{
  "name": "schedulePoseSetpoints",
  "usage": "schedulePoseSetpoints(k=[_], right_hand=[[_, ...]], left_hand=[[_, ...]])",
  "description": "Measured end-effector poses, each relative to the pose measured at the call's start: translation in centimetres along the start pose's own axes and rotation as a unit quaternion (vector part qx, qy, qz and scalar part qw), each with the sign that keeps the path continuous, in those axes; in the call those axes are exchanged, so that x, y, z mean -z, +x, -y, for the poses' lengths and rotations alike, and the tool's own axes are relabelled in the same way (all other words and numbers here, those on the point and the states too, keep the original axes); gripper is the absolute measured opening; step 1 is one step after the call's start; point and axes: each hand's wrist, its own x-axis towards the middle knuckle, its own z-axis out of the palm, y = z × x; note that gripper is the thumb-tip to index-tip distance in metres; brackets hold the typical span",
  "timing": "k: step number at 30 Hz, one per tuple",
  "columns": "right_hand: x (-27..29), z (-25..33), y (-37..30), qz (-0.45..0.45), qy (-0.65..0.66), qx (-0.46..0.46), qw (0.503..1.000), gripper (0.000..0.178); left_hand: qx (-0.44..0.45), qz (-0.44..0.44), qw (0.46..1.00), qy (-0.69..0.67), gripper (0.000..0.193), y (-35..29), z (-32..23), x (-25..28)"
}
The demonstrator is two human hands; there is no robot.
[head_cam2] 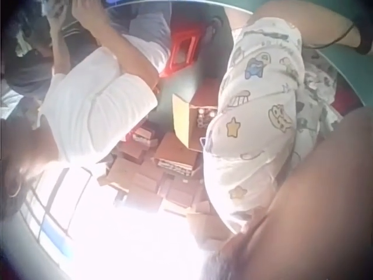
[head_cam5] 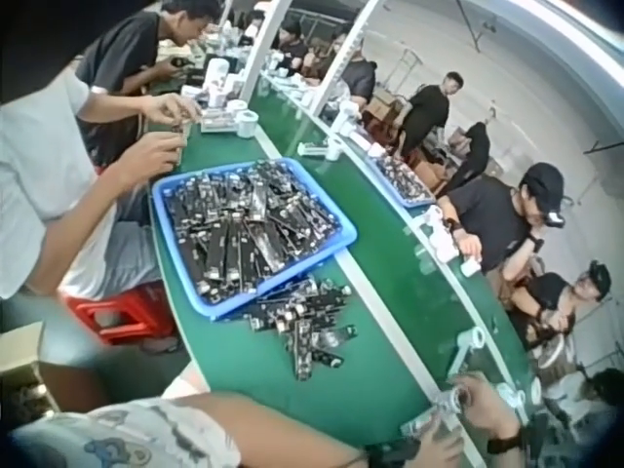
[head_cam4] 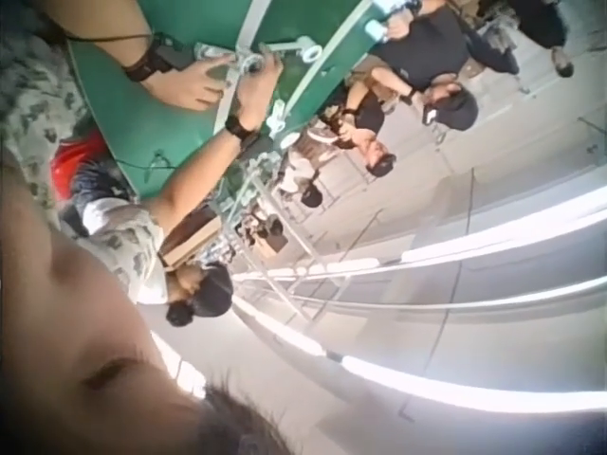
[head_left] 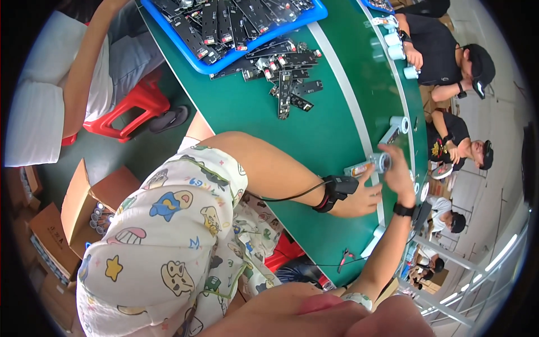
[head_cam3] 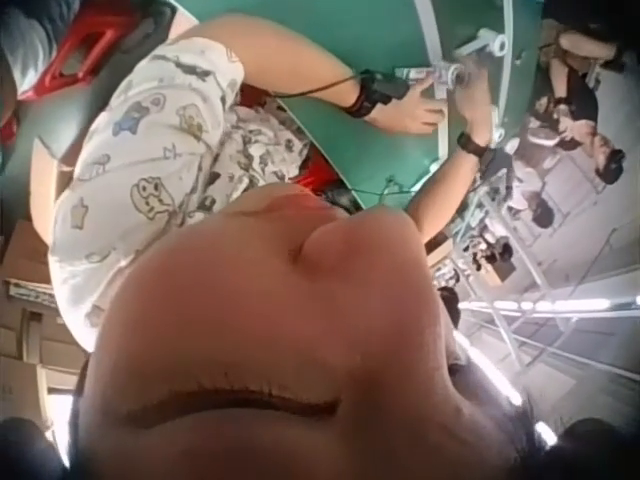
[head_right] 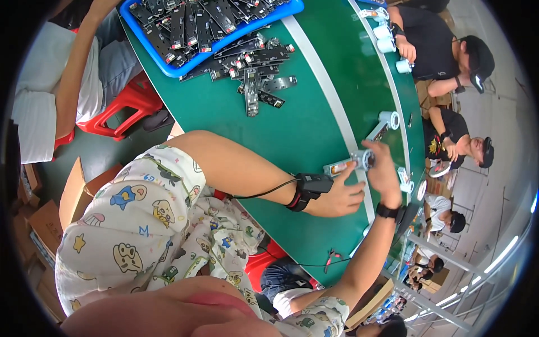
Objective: Assembling small electronic components into plastic housings on a factory production line.
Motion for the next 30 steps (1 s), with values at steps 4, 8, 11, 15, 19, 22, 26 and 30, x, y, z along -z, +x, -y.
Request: schedulePoseSetpoints(k=[4, 8, 11, 15, 19, 22, 26, 30], right_hand=[[2.1, 9.3, 6.0, -0.095, 0.030, -0.045, 0.994, 0.047], [-3.2, 19.9, 10.2, -0.063, 0.059, 0.076, 0.993, 0.029], [-6.0, 22.4, 10.6, 0.020, -0.016, 0.092, 0.995, 0.030], [-4.3, 21.4, 10.0, 0.059, -0.043, 0.051, 0.996, 0.029], [-6.1, 20.0, 8.9, 0.007, 0.051, 0.089, 0.995, 0.027], [-7.9, 19.5, 9.6, -0.028, 0.029, 0.116, 0.992, 0.026], [-6.5, 18.2, 7.3, -0.062, 0.031, 0.098, 0.993, 0.025], [-4.9, 14.4, 1.5, -0.337, 0.092, 0.121, 0.929, 0.024]], left_hand=[[0.030, 0.031, 0.998, 0.054, 0.015, 0.0, 0.8, 1.4], [0.083, 0.028, 0.987, -0.135, 0.016, -0.1, 0.6, 1.9], [0.112, 0.038, 0.955, -0.274, 0.017, -0.3, 0.5, 2.2], [0.168, 0.068, 0.871, -0.456, 0.018, 0.1, 0.3, 2.4], [0.088, 0.089, 0.935, -0.331, 0.018, -0.3, 1.3, 0.3], [0.045, 0.153, 0.970, -0.184, 0.018, -1.3, 1.6, -0.7], [-0.051, 0.178, 0.974, -0.130, 0.018, -1.4, 2.2, 0.2], [0.161, 0.212, 0.913, -0.310, 0.026, -1.6, -0.5, 3.5]])
